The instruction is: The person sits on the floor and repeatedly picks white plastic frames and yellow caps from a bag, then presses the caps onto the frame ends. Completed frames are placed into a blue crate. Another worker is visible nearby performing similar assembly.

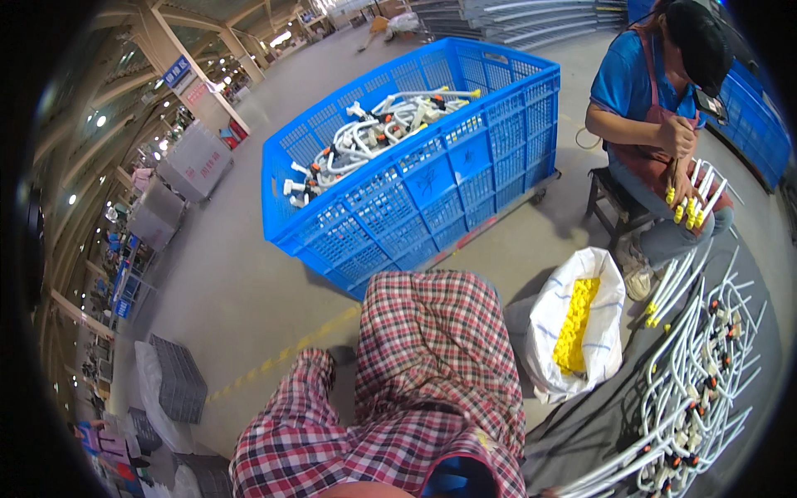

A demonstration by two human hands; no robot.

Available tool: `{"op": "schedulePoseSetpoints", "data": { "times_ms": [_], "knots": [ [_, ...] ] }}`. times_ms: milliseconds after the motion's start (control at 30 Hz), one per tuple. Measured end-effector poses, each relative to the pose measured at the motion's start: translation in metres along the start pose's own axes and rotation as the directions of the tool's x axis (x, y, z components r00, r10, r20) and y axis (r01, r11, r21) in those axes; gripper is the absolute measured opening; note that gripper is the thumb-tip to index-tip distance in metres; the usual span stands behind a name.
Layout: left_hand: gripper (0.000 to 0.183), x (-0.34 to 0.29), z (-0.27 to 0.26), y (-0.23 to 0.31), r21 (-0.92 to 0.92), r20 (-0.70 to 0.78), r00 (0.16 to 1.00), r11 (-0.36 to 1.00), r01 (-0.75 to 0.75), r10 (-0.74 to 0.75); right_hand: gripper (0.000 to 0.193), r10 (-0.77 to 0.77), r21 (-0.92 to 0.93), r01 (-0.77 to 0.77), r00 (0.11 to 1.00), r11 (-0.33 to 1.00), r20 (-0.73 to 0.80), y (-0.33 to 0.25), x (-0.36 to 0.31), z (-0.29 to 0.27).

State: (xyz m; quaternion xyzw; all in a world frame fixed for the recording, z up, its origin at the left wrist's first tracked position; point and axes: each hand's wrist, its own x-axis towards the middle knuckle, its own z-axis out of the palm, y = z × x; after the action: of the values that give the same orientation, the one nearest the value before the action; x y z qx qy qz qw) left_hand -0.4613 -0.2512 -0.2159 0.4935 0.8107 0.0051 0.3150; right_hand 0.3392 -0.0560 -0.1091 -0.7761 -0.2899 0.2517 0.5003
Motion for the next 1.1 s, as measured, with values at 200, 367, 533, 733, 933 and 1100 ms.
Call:
{"op": "schedulePoseSetpoints", "data": {
  "times_ms": [200, 367, 533, 733, 933, 1100],
  "knots": [
    [0.036, 0.007, -0.096, 0.010, 0.021, -0.187, 0.953, 0.969, 0.247, -0.239, 0.060, -0.283, 0.369, 0.283, 0.957, 0.885, -0.055, -0.136, -0.024, -0.077],
    [0.038, 0.029, -0.169, 0.095, -0.096, -0.519, 0.853, 0.995, -0.008, -0.043, 0.061, -0.508, 0.616, 0.515, 0.836, 0.596, -0.208, -0.239, -0.093, -0.165],
    [0.045, -0.062, -0.213, 0.195, -0.236, -0.745, 0.621, 0.775, -0.586, 0.243, 0.061, -0.662, 0.829, 0.477, 0.726, 0.290, -0.186, -0.326, -0.162, -0.116],
    [0.073, -0.149, -0.238, 0.341, 0.112, -0.777, 0.197, 0.439, -0.892, 0.598, 0.063, -0.782, 0.953, 0.240, 0.623, 0.183, -0.007, -0.397, -0.241, 0.024],
    [0.095, -0.161, -0.253, 0.424, 0.363, -0.718, -0.035, 0.331, -0.871, 0.695, 0.070, -0.802, 0.931, -0.012, 0.503, 0.365, 0.321, -0.412, -0.281, 0.109],
    [0.086, -0.131, -0.264, 0.436, -0.129, -0.881, 0.189, 0.164, -0.978, 0.434, 0.073, -0.884, 0.851, -0.352, 0.117, 0.390, 0.453, -0.440, -0.311, 0.153]
  ]
}}
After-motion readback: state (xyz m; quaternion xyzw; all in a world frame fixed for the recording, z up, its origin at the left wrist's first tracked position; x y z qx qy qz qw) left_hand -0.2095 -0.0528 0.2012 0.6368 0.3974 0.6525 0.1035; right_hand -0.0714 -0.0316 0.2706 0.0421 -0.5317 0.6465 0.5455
